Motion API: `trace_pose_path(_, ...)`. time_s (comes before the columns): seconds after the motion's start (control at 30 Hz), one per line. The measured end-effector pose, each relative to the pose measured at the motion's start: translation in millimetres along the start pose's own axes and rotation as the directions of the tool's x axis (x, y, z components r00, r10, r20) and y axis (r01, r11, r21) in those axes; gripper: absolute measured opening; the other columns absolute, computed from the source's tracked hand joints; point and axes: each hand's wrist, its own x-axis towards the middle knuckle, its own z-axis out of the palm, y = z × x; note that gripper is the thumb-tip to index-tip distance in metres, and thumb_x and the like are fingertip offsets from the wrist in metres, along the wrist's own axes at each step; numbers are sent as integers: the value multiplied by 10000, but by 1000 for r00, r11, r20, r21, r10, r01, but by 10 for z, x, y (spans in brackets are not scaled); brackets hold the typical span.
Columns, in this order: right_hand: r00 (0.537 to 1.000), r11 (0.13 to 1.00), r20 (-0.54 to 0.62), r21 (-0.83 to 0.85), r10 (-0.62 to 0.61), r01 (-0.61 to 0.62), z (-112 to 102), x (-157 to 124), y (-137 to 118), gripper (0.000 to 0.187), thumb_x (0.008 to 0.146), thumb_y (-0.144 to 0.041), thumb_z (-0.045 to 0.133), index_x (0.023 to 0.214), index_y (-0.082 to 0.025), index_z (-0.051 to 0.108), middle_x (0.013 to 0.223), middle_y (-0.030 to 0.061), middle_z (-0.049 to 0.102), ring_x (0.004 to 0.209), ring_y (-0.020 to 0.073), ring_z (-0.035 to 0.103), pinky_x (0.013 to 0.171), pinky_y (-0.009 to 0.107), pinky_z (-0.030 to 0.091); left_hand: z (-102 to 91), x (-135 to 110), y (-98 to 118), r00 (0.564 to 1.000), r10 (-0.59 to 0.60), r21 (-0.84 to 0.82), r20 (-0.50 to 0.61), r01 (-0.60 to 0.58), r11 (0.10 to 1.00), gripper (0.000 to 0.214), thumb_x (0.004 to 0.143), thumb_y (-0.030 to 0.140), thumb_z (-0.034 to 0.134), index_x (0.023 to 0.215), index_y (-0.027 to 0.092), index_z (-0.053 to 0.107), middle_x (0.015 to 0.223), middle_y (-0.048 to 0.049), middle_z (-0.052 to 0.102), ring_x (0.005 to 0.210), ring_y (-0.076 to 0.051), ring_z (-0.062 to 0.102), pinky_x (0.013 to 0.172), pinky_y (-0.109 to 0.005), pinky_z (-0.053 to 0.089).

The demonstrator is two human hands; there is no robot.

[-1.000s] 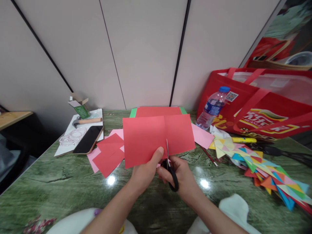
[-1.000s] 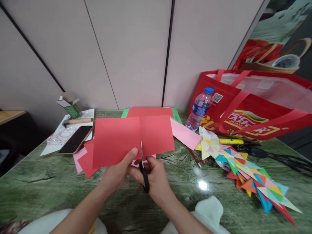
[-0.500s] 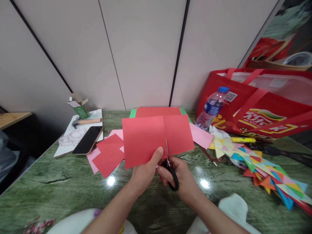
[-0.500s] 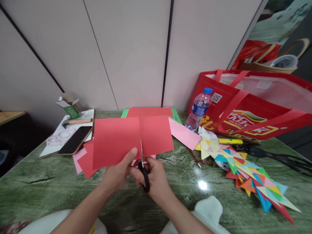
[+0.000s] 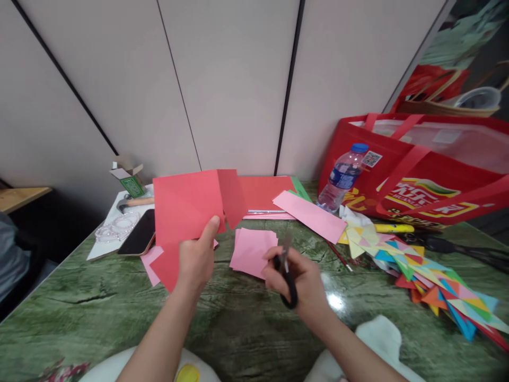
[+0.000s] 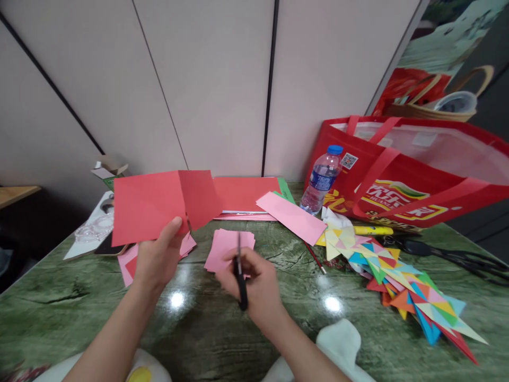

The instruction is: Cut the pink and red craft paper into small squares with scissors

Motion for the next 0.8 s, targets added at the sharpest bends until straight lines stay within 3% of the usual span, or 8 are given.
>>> trace_pose_path(0.1,927,991,-352,-28,-129,127,-91,65,-21,174,688,-246,643,832,-211,552,590,-52,535,531,103,532,515,212,404,-14,10,77,996,18,-135,85,-7,991,154,628,235,672,763,177,625,720,-1,640,742,-140,596,714,-248,477)
trace_pose_path(0.23,820,976,-532,-77,-211,201,-206,162,-26,202,740,-297,613,911,-211,547,701,-17,610,683,134,586,642,243,435,-135,13,153,906,-192,-19,377,215,976,182,612,247,670,767,153,648,721,-37,654,647,-155,601,644,-280,490)
trace_pose_path(0.3,852,980,-495,0,-171,197,-234,194,2,229,757,-350,592,924,-199,546,731,5,640,682,141,594,655,264,441,-201,20,171,811,-322,104,488,313,944,173,595,241,673,738,147,654,665,-35,641,572,-146,581,573,-275,482)
trace_pose_path(0.4,957,982,-291,184,8,48,-230,203,39,325,769,-449,550,948,-179,561,687,20,659,596,143,587,574,259,439,-248,30,174,653,-477,273,588,395,877,95,582,221,668,631,145,640,567,-14,600,485,-111,529,468,-221,422)
trace_pose_path(0.53,981,935,61,295,185,-195,-171,159,-1,300,703,-391,649,888,-155,625,742,33,682,625,155,600,562,246,448,-222,32,169,547,-562,416,621,378,827,121,618,245,665,563,141,635,532,-20,595,460,-95,509,451,-200,397)
trace_pose_path(0.63,956,878,200,389,216,-280,-136,124,-41,258,619,-260,731,841,-159,646,824,34,698,719,183,629,675,285,481,-179,25,163,587,-536,336,606,422,842,293,639,436,643,589,148,647,599,-72,641,509,-147,568,479,-251,448)
trace_pose_path(0.73,945,796,172,509,279,-327,-140,123,-18,261,616,-221,725,860,-171,648,842,27,708,695,178,645,615,272,503,-128,-1,123,722,-425,187,546,390,902,443,646,599,545,712,174,653,687,-92,663,588,-192,612,531,-303,483)
trace_pose_path(0.8,939,718,105,619,327,-319,-160,148,19,232,626,-200,711,850,-185,651,825,12,715,693,167,654,579,248,512,-91,-52,72,783,-367,198,502,309,930,392,608,553,611,750,191,652,735,-83,674,650,-208,622,582,-320,492)
